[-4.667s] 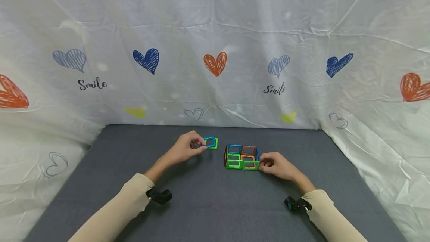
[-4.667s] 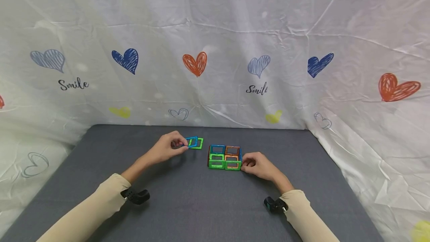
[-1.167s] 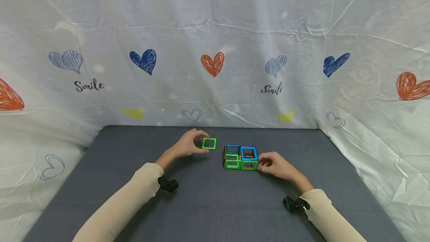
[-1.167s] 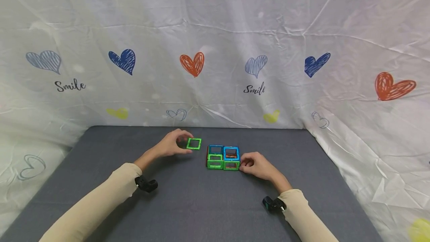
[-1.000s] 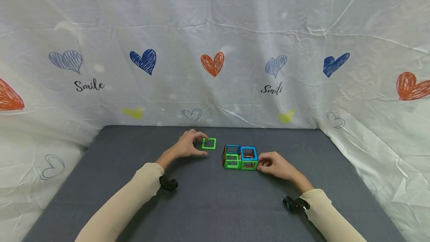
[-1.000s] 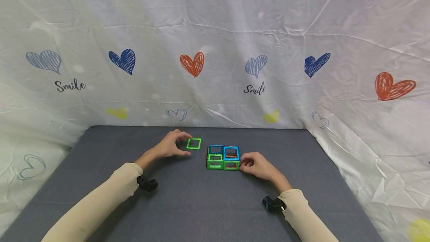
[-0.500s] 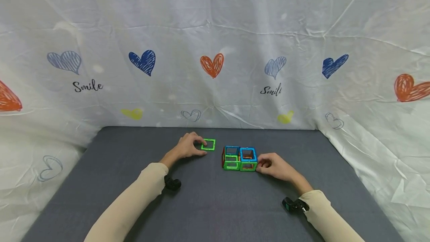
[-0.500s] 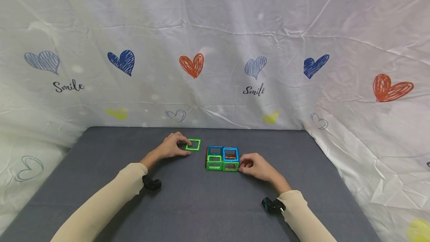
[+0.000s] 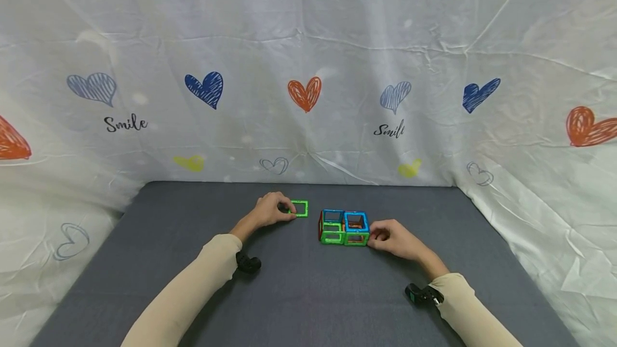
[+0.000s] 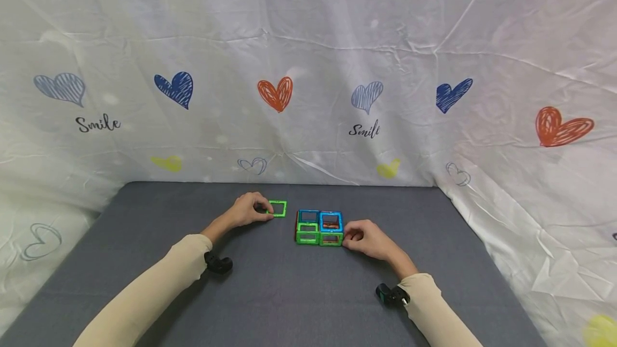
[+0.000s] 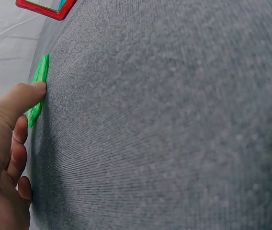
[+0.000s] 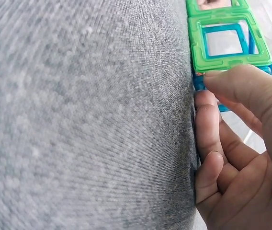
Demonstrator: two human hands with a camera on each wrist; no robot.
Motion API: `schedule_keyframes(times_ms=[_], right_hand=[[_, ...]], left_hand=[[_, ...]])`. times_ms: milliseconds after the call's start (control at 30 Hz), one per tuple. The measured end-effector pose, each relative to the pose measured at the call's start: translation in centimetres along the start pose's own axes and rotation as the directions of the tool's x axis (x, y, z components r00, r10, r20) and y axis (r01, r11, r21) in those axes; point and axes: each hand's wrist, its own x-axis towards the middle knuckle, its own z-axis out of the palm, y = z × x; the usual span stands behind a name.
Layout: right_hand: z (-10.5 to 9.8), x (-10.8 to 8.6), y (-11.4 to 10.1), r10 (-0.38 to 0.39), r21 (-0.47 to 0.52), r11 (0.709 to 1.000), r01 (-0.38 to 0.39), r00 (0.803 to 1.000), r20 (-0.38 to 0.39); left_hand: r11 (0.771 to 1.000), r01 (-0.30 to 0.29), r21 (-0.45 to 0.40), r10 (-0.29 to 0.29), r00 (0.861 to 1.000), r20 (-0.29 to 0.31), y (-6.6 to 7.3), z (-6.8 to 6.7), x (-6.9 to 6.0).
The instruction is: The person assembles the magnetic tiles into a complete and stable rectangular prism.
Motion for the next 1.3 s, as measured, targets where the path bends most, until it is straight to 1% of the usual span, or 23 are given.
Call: schedule_keyframes(times_ms=[167,300,400,500,733,1000,1133,1300], right_hand=[[0.0,0.0,0.0,0.0,-0.001,1.0,0.0,1.0,-0.001],[0.0,0.0,0.1,0.0,-0.007,1.0,0.0,1.0,-0.003],[0.0,0.0,0.1,-0.001,-0.009,1.0,0.001,1.0,-0.004],[0.0,0.0,0.2,-0.002,-0.006,1.0,0.002,1.0,-0.006],[0.0,-0.1,0.3,-0.001,-0.01,1.0,0.001,1.0,-0.005],[0.0,0.0,0.5,0.018,-0.015,1.0,-0.018,1.0,-0.005],[0.0,0.0,0.4,0.019,-0.015,1.0,-0.019,1.0,-0.005],[0.0,0.0,0.4,0.021,-0.01,1.0,-0.021,1.0,-0.005]], left_hand=[[1.0,0.007,0.011,-0.007,1.0,-0.015,0.1,-0.2,-0.2],[1.0,-0.002,0.013,0.002,0.999,-0.052,0.2,-0.7,-0.4],[1.0,-0.017,0.013,0.019,0.996,-0.084,0.5,-1.1,-0.6],[1.0,-0.021,0.012,0.022,0.995,-0.1,0.9,-1.4,-0.8],[0.999,-0.036,-0.006,0.036,0.995,-0.098,1.9,-1.8,-1.6],[0.997,-0.062,-0.034,0.058,0.991,-0.124,2.6,-2.1,-2.4],[0.996,-0.084,-0.038,0.079,0.988,-0.13,3.2,-2.0,-2.4],[0.993,-0.115,-0.024,0.111,0.985,-0.13,4.4,-1.3,-2.5]])
